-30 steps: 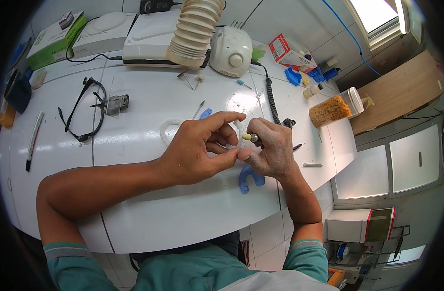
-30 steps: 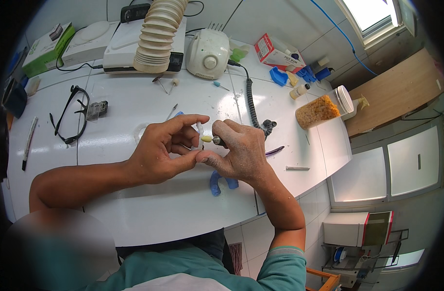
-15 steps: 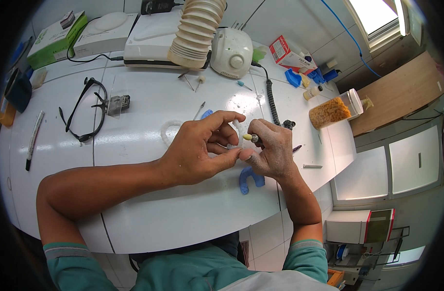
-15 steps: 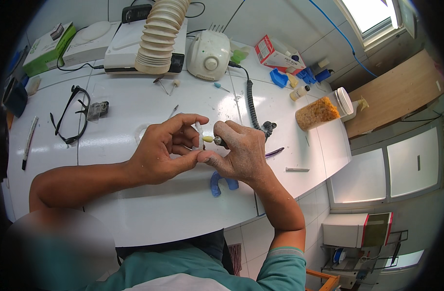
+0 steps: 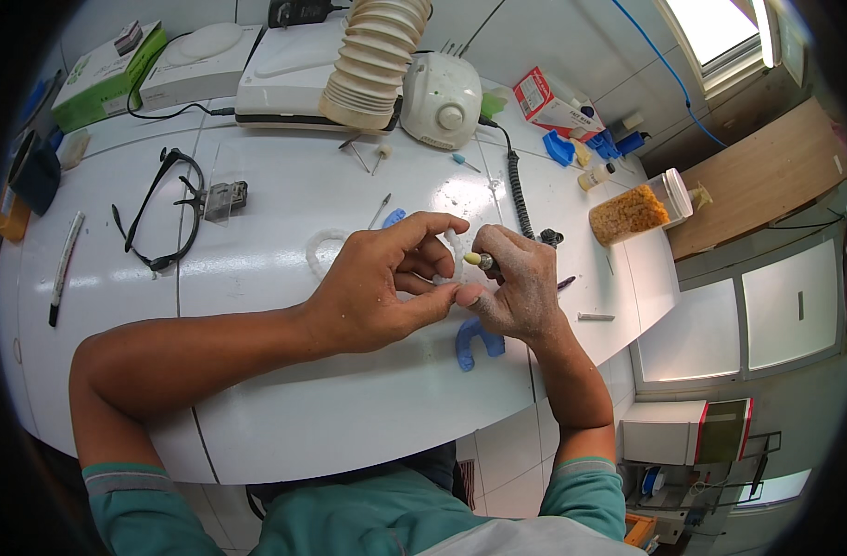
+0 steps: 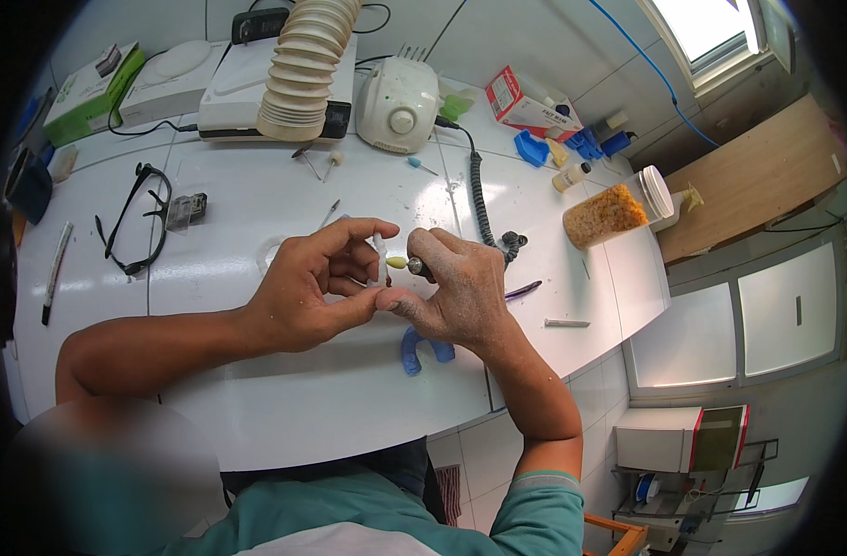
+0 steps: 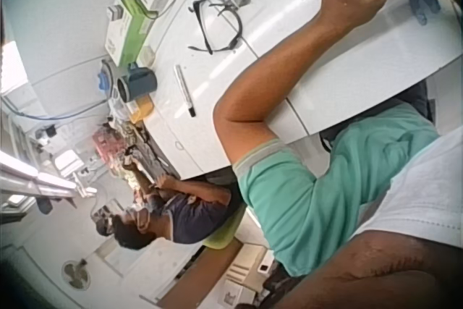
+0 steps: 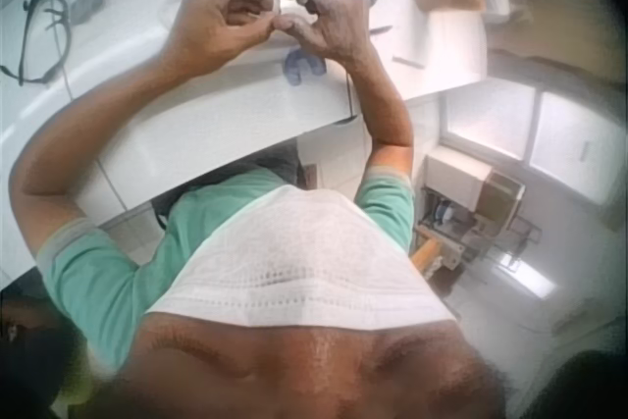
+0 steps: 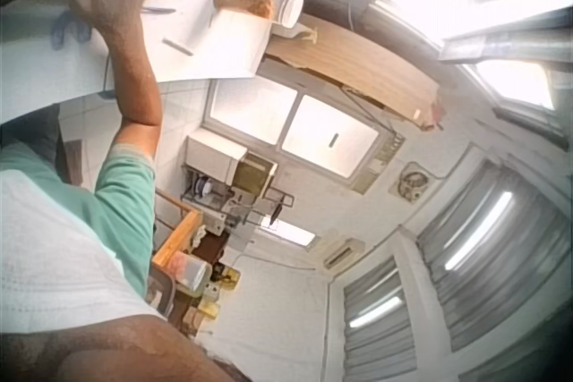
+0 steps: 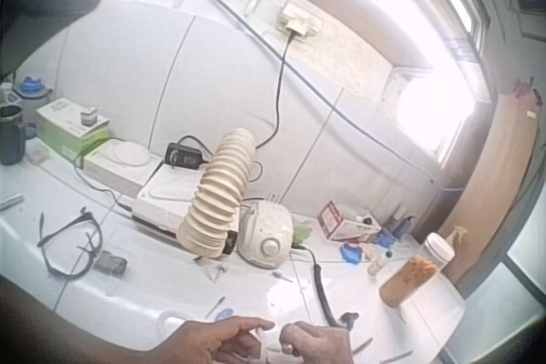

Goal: The person uses a rotary tool to polish and refine the edges of a white dental prosthesis, holding the piece in their left hand while applying the rotating bit with their right hand.

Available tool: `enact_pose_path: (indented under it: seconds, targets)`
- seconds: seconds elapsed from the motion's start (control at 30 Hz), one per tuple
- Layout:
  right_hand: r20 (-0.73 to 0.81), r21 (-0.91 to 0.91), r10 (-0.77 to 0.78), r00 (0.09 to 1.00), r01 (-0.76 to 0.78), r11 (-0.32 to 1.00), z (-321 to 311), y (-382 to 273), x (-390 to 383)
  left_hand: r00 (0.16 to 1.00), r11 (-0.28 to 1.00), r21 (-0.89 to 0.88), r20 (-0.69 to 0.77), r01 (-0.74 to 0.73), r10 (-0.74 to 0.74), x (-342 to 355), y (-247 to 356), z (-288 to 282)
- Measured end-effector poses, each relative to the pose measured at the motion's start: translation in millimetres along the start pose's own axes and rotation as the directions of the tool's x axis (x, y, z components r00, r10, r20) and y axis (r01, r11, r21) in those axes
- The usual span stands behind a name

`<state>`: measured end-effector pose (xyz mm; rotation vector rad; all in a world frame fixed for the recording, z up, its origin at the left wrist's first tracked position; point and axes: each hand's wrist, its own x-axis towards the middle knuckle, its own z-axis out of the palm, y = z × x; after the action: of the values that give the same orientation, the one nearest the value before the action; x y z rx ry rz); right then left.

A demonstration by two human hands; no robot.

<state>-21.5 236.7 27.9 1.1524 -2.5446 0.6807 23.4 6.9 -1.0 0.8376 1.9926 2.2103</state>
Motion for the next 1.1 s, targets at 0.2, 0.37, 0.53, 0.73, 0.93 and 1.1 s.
enact_pose_path:
  seconds: [0.2, 0.37, 0.53, 0.73, 0.93, 1.1]
  targets:
    - [0.0, 0.001, -0.001, 1.0, 0.001, 1.0, -0.7, -0.1, 0.7, 1.0, 1.0, 0.005, 0.005, 0.003, -0.003, 0.0, -0.5, -0.4]
    - [-0.001, 0.006, 0.001, 1.0, -0.001, 1.0, 0.2, 1.0, 0.3, 1.0, 1.0, 0.01, 0.002, 0.001, -0.001, -0.2, 1.0, -0.1]
    - [0.013, 0.021, 0.027, 1.0, -0.028, 0.999, -0.2, -0.5, 0.4, 1.0, 1.0, 0.015, 0.008, 0.006, -0.006, -0.1, -0.3, -0.6]
    - [0.012, 0.024, 0.022, 1.0, -0.022, 0.999, 0.1, -0.7, 1.6, 1.0, 1.0, 0.015, 0.012, 0.011, -0.011, -0.3, -1.5, -0.8]
    - [0.017, 0.012, 0.012, 1.0, -0.012, 1.0, -1.1, -0.1, -0.6, 1.0, 1.0, 0.02, 0.017, 0.02, -0.02, 0.0, 0.9, -1.0]
    - [0.011, 0.02, 0.004, 1.0, -0.004, 1.0, 0.5, 0.5, -0.6, 1.0, 1.0, 0.013, 0.013, 0.023, -0.023, -0.2, 1.4, -1.4]
